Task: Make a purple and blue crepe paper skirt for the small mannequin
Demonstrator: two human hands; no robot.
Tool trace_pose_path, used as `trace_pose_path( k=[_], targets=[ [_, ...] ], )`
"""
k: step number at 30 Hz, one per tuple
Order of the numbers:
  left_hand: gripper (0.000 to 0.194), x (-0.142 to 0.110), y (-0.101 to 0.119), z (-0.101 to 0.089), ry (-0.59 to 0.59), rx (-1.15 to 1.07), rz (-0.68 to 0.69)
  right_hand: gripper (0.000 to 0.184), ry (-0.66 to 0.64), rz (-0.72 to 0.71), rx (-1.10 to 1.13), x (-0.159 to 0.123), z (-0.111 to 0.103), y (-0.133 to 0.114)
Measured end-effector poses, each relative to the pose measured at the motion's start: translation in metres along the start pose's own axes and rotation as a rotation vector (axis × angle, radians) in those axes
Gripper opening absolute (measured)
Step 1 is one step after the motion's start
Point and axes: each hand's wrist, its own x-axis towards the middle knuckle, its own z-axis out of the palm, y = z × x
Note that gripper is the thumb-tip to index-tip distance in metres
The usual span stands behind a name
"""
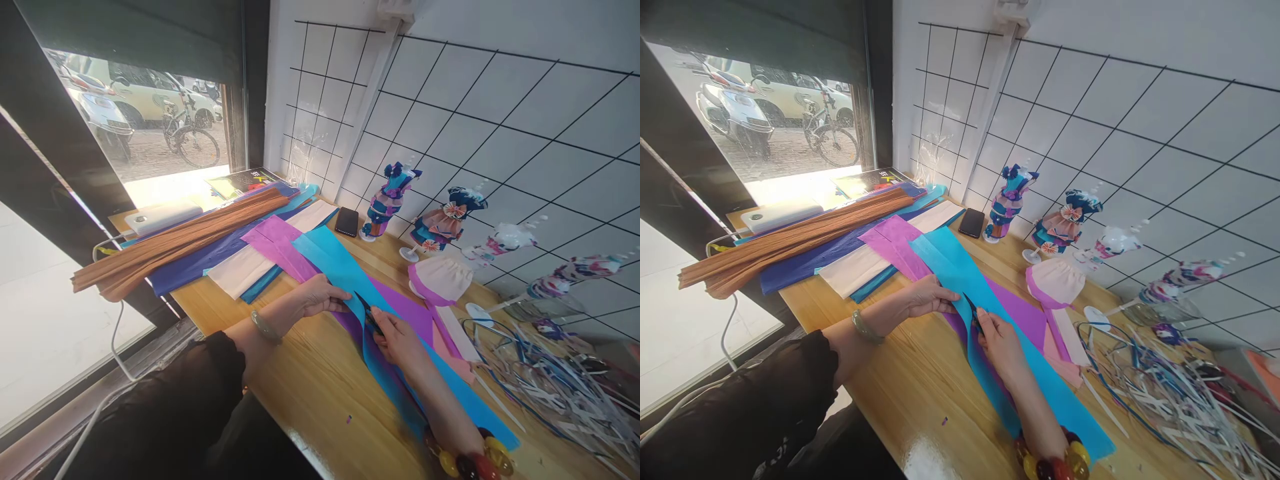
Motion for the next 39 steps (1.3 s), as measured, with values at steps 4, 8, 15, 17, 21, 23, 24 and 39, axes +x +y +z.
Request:
trace_pose_path(
  k=[4,8,15,17,21,23,24,39],
  targets=[
    [0.036,0.000,-0.001,0.000,0.001,0.019,0.011,0.048,-0.011,0.038,0.015,-0.001,0.001,-0.004],
    [0.037,-0.001,-0.001,0.001,0.024,0.017,-0.014,0.047,-0.021,0.066,0.021,0.003,0.004,-0.009],
    [0.032,-0.003,0.002,0.005,0.042,0.004,-0.027,0.044,-0.057,0.095,0.032,0.011,0.007,-0.020],
    [0.031,-0.003,0.003,0.006,0.045,0.001,-0.025,0.043,-0.065,0.094,0.027,0.012,0.007,-0.022],
    [0.029,-0.003,0.004,0.005,0.053,-0.006,-0.024,0.043,-0.069,0.083,0.009,0.014,0.008,-0.024],
    [0.030,-0.003,0.004,0.005,0.058,-0.005,-0.026,0.044,-0.064,0.073,-0.001,0.015,0.008,-0.023],
    [0.030,-0.003,0.004,0.005,0.059,-0.004,-0.027,0.045,-0.062,0.067,-0.005,0.016,0.008,-0.023],
    [0.029,-0.005,0.004,0.006,0.051,0.017,-0.017,0.047,-0.021,-0.030,-0.067,0.019,0.009,-0.016]
  ],
)
